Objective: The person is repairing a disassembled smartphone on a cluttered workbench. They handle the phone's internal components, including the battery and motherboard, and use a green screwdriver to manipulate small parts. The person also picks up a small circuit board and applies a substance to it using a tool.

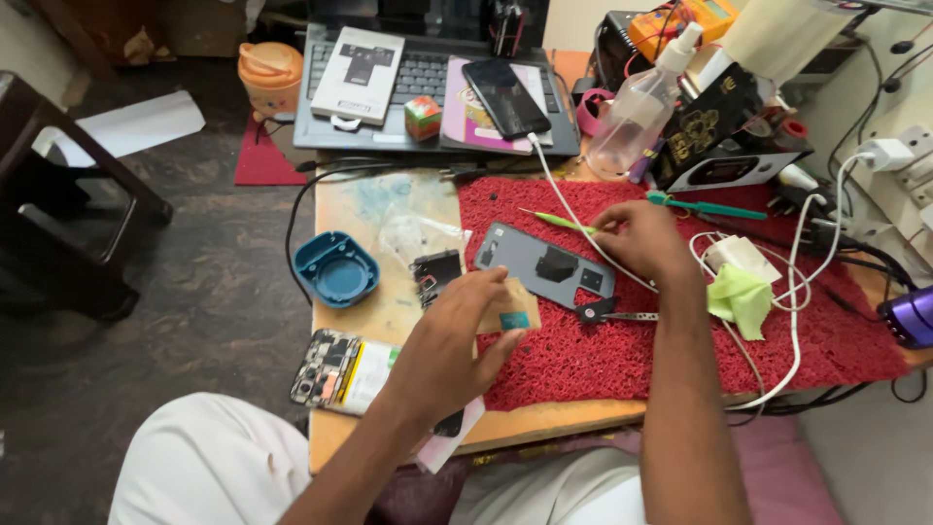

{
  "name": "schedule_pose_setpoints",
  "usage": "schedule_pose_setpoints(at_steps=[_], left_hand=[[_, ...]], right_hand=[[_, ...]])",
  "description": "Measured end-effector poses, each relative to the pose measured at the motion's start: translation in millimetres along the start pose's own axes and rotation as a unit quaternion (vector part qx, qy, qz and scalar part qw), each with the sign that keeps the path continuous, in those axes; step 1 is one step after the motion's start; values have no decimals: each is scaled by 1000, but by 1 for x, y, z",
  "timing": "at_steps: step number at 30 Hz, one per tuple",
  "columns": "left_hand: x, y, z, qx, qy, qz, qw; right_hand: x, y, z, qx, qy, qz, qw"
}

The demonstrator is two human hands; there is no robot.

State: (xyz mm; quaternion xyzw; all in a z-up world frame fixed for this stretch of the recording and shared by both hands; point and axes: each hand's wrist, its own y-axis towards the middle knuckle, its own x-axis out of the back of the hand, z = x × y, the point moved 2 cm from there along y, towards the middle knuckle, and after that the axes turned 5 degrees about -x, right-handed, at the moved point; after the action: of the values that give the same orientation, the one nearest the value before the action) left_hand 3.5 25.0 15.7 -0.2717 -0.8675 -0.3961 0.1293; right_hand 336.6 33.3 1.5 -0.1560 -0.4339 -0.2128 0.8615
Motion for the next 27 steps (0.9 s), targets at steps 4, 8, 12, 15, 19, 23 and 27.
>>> schedule_pose_setpoints(at_steps=[4, 8, 12, 15, 19, 23, 27], left_hand=[[0, 1, -1, -18, 28, -7, 999], [1, -1, -4, -36, 12, 0, 999], [3, -1, -8, -68, -2, -10, 998], [7, 1, -11, -87, 2, -9, 996], [10, 4, -16, -96, 4, -8, 995], [10, 3, -16, -93, 1, -1, 996], [7, 3, -15, -102, 14, -1, 995]], right_hand=[[24, -44, 7, -17, 208, -128, 970], [44, -112, 26, 158, 483, -154, 847], [45, -160, 55, 189, 573, -116, 789], [39, -174, 75, 194, 558, -105, 800], [31, -176, 90, 179, 520, -107, 828], [26, -174, 94, 149, 494, -120, 848], [28, -175, 93, 143, 488, -118, 853]])
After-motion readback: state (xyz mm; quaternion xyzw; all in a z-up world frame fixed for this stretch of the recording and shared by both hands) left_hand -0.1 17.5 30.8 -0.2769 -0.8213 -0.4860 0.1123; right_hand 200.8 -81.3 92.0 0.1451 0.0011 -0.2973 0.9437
